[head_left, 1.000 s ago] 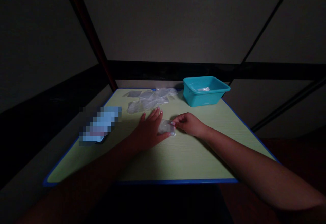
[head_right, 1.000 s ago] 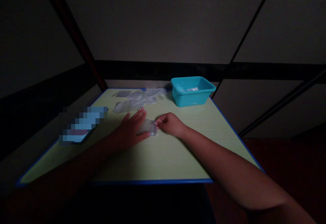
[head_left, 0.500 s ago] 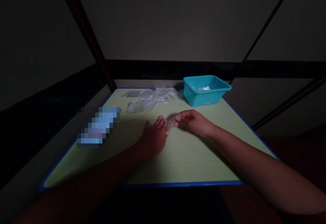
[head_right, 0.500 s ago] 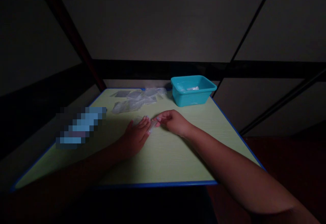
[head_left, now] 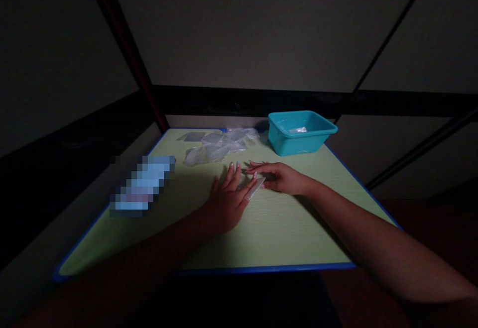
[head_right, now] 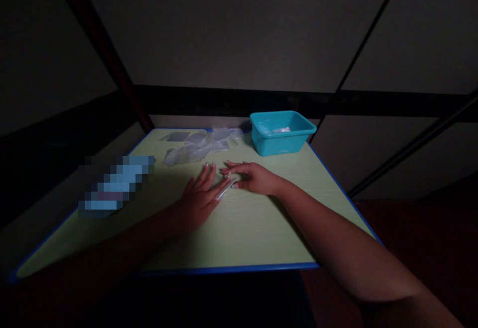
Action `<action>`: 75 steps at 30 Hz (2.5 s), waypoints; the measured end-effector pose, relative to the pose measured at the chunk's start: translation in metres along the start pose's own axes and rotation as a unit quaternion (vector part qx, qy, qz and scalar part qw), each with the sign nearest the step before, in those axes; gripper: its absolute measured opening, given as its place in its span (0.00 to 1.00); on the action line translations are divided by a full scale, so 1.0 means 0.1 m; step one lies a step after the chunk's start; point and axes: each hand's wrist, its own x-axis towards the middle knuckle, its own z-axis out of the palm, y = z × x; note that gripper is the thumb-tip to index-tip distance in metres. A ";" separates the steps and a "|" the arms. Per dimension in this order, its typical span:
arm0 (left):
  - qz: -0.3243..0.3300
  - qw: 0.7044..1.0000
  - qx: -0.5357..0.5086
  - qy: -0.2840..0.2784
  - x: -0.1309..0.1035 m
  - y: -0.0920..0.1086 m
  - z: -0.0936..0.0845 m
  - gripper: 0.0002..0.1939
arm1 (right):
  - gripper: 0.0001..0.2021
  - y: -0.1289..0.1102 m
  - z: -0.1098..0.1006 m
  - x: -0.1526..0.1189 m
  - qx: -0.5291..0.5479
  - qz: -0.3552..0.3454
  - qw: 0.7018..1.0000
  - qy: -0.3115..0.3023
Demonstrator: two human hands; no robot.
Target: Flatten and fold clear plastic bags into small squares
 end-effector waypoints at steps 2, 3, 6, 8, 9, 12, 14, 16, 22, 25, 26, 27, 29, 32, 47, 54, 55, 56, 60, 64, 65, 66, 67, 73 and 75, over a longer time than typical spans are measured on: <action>-0.003 1.000 -0.004 -0.005 -0.01 0.01 -0.01 0.28 | 0.18 0.00 0.01 0.01 0.039 0.018 0.999 0.002; -0.004 1.000 -0.007 -0.008 -0.01 0.01 -0.02 0.28 | 0.17 0.00 0.02 0.01 0.060 0.028 0.998 0.005; -0.005 1.000 -0.017 -0.009 0.00 0.01 -0.01 0.28 | 0.18 0.02 0.06 0.02 0.119 0.061 0.991 0.017; 0.002 1.000 -0.020 0.002 0.02 -0.01 0.02 0.28 | 0.19 0.03 0.09 0.02 0.143 0.080 0.986 0.021; 0.007 1.000 -0.022 0.010 0.03 -0.02 0.04 0.28 | 0.19 0.04 0.10 0.02 0.148 0.085 0.985 0.022; 0.020 0.998 -0.028 0.057 0.06 -0.06 0.09 0.27 | 0.18 0.04 0.12 0.02 0.134 0.094 0.986 0.032; 0.027 0.991 -0.028 0.130 0.07 -0.08 0.10 0.26 | 0.15 0.03 0.12 0.02 0.110 0.099 0.989 0.029; 0.031 0.977 -0.032 0.209 0.08 -0.10 0.07 0.22 | 0.15 0.03 0.12 0.02 0.093 0.103 0.990 0.027; -0.004 0.983 -0.060 0.173 0.08 -0.15 -0.03 0.10 | 0.17 0.04 0.14 0.03 0.102 0.118 0.987 0.049; -0.004 0.986 -0.054 0.155 0.09 -0.17 -0.04 0.08 | 0.17 0.03 0.16 0.04 0.112 0.124 0.984 0.059; 0.000 0.984 -0.054 0.172 0.09 -0.18 -0.04 0.08 | 0.17 0.03 0.16 0.04 0.114 0.126 0.984 0.060; 0.005 0.979 -0.055 0.195 0.09 -0.18 -0.04 0.10 | 0.17 0.03 0.16 0.04 0.114 0.127 0.984 0.059; 0.006 0.969 -0.057 0.240 0.07 -0.17 -0.05 0.14 | 0.17 0.02 0.15 0.03 0.111 0.128 0.984 0.053; -0.005 0.964 -0.049 0.261 0.02 -0.13 -0.08 0.19 | 0.15 0.00 0.11 0.02 0.104 0.126 0.986 0.034; 0.006 0.990 -0.042 0.132 -0.01 -0.05 -0.02 0.07 | 0.11 -0.06 -0.01 0.01 0.118 0.097 0.987 -0.046; 0.007 0.994 -0.025 0.105 0.01 -0.08 -0.08 0.10 | 0.12 -0.05 0.02 0.01 0.085 0.115 0.990 -0.017; -0.003 0.995 -0.033 0.098 0.02 -0.09 -0.09 0.11 | 0.13 -0.03 0.03 0.02 0.087 0.117 0.989 -0.004; -0.013 0.995 -0.044 0.093 0.03 -0.09 -0.10 0.12 | 0.14 -0.02 0.05 0.02 0.094 0.119 0.988 0.008; -0.036 0.990 -0.102 0.094 0.07 -0.15 -0.14 0.14 | 0.15 0.01 0.12 0.04 0.125 0.139 0.981 0.045; -0.039 0.983 -0.156 0.083 0.11 -0.21 -0.17 0.12 | 0.15 0.00 0.17 0.06 0.131 0.145 0.978 0.077; -0.042 0.982 -0.165 0.076 0.12 -0.23 -0.16 0.12 | 0.15 0.00 0.18 0.06 0.127 0.145 0.978 0.083; -0.048 0.981 -0.174 0.070 0.13 -0.24 -0.16 0.12 | 0.15 -0.01 0.19 0.07 0.123 0.143 0.978 0.088; -0.057 0.978 -0.189 0.068 0.14 -0.25 -0.15 0.10 | 0.15 -0.01 0.20 0.08 0.116 0.141 0.979 0.095; -0.108 0.938 -0.316 0.097 0.16 -0.29 -0.08 0.11 | 0.18 -0.05 0.28 0.13 0.065 0.129 0.981 0.128; -0.103 0.946 -0.284 0.122 0.15 -0.29 -0.10 0.11 | 0.17 -0.06 0.30 0.15 0.051 0.129 0.982 0.130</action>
